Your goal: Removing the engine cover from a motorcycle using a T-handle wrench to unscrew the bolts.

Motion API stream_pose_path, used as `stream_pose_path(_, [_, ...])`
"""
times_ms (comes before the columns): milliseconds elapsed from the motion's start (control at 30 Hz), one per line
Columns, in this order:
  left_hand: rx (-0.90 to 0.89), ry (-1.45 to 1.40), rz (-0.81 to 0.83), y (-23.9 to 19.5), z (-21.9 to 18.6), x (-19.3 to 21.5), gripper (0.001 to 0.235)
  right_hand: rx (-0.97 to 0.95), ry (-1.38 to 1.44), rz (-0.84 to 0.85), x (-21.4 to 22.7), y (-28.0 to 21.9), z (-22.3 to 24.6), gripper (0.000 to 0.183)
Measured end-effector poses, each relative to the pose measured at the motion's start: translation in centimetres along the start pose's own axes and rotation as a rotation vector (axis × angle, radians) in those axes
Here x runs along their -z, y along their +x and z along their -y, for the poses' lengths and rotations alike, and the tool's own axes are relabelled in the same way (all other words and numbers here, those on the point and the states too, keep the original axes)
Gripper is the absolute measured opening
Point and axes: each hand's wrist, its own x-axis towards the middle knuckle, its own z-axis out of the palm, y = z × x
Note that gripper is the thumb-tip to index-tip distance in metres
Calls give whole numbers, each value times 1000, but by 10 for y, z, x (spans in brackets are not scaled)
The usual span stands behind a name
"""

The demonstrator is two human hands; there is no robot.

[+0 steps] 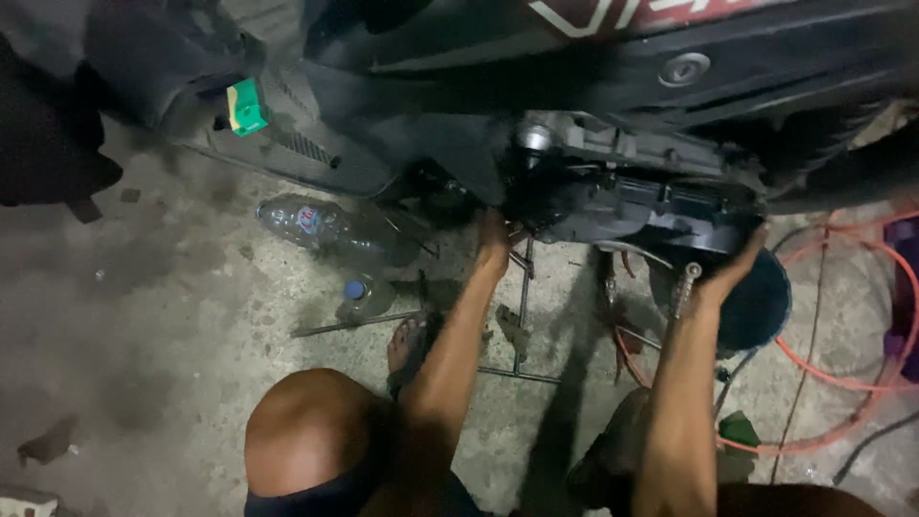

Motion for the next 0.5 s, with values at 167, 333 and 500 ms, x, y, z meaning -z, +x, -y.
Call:
stream_pose_path(167, [-28, -69, -18, -23, -10, -3, 61, -61, -28, -69, 4, 4, 3, 66])
stream_pose_path(333, [34, 79, -157, 15, 33, 7, 60, -136, -50, -151, -20, -4, 19, 60])
stream_pose_path(500, [-60, 162, -28, 24, 16, 2, 61, -81, 17, -195, -7, 19, 8, 59])
